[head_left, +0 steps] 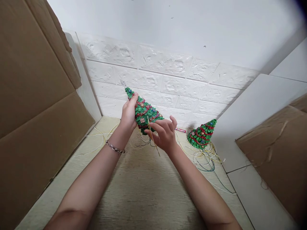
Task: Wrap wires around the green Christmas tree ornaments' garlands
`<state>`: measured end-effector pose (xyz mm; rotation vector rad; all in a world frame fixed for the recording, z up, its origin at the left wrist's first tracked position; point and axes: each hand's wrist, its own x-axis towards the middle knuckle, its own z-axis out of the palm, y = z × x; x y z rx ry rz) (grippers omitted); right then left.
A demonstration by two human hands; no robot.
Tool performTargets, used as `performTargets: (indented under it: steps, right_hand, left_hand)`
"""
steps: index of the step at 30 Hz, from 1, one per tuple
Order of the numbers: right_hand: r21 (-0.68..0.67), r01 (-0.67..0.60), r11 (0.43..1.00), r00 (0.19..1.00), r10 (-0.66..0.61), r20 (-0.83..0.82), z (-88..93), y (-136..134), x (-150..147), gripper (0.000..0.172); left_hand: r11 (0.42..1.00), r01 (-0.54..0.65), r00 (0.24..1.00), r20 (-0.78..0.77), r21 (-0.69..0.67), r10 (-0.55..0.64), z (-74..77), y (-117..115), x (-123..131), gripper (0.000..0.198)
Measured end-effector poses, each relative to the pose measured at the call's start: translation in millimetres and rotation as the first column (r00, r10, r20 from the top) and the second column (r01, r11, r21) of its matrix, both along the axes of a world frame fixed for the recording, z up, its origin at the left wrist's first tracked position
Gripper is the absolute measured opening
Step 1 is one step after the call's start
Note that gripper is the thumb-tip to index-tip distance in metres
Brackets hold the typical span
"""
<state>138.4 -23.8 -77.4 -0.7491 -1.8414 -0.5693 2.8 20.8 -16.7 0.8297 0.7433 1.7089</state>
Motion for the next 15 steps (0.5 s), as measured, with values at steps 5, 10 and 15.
performTargets:
  steps: [5,10,15]
  right_hand:
    - [-0.029,-0.074,0.997,0.995,0.076,0.059,6.8,-3.9,-0.2,0.015]
    - [-0.117,-0.044,0.992,0.998,0.039,-0.040,19.9,-7.4,-0.3,0.020]
    - [-0.153,0.000,0.988,0.997,-0.012,-0.076,23.9,-6.3,-1.1,0.021]
  left_hand:
    - [1.000,-0.028,0.999,-0.032,0.014,0.028,0.1,-0.4,1.0,0.032]
    - [0.999,-0.046,0.998,-0.041,0.021,0.047,4.4,-6.2,5.4,0.033]
    - [0.998,0.004,0.998,-0.057,0.063,-0.001,5.2,-10.8,10.6,0.032]
